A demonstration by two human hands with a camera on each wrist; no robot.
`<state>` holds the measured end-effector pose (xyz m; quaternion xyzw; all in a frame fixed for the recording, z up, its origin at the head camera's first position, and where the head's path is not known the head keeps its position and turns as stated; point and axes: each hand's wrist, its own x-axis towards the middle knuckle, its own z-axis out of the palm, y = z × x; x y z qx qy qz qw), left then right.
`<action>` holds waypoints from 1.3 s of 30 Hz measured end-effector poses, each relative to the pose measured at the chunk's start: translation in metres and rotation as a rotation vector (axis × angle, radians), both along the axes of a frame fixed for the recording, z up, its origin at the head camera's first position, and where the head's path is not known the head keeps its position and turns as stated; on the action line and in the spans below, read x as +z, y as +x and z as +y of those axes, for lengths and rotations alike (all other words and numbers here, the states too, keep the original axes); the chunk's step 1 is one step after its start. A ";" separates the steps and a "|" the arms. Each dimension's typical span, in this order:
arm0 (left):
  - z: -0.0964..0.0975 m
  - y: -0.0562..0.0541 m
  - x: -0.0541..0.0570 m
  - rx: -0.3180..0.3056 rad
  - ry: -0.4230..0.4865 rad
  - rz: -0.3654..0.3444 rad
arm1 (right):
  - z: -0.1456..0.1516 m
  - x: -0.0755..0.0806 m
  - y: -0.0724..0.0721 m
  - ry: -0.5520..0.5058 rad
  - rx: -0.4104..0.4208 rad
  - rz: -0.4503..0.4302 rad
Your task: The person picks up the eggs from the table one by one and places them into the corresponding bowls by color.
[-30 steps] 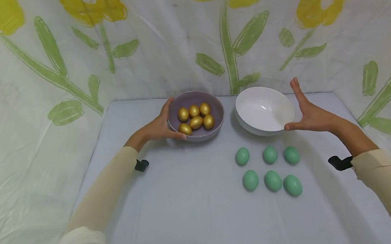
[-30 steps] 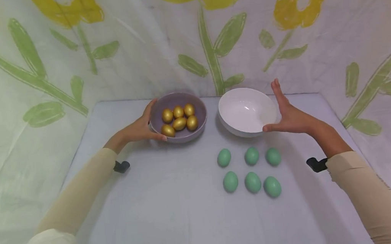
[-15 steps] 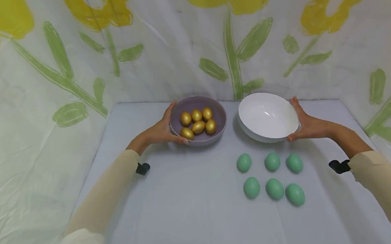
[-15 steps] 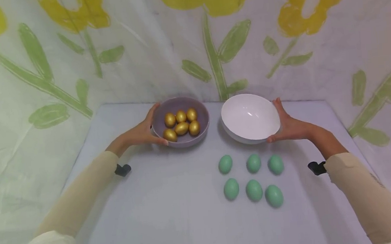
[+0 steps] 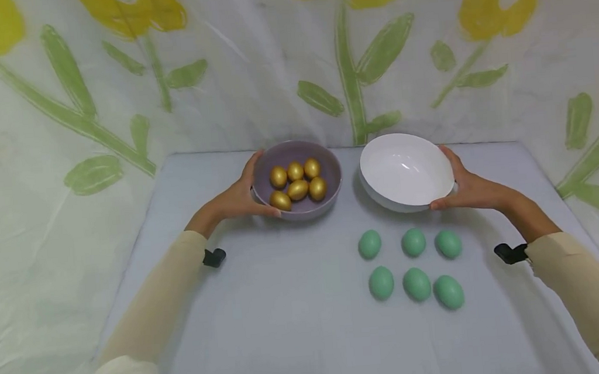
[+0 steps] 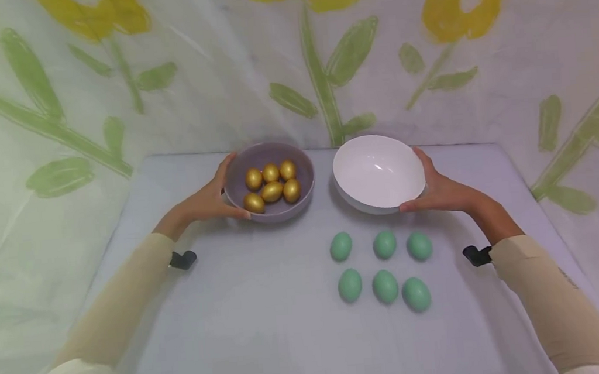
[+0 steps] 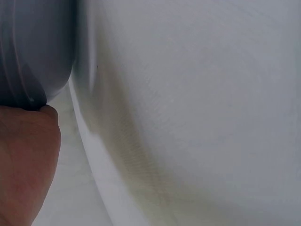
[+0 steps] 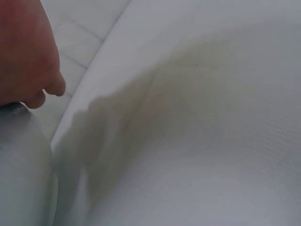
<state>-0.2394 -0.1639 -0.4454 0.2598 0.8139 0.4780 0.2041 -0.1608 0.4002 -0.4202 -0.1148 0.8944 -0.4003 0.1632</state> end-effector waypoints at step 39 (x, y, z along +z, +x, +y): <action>0.144 0.100 0.001 -0.280 0.111 0.221 | -0.024 0.017 -0.029 0.086 -0.021 -0.118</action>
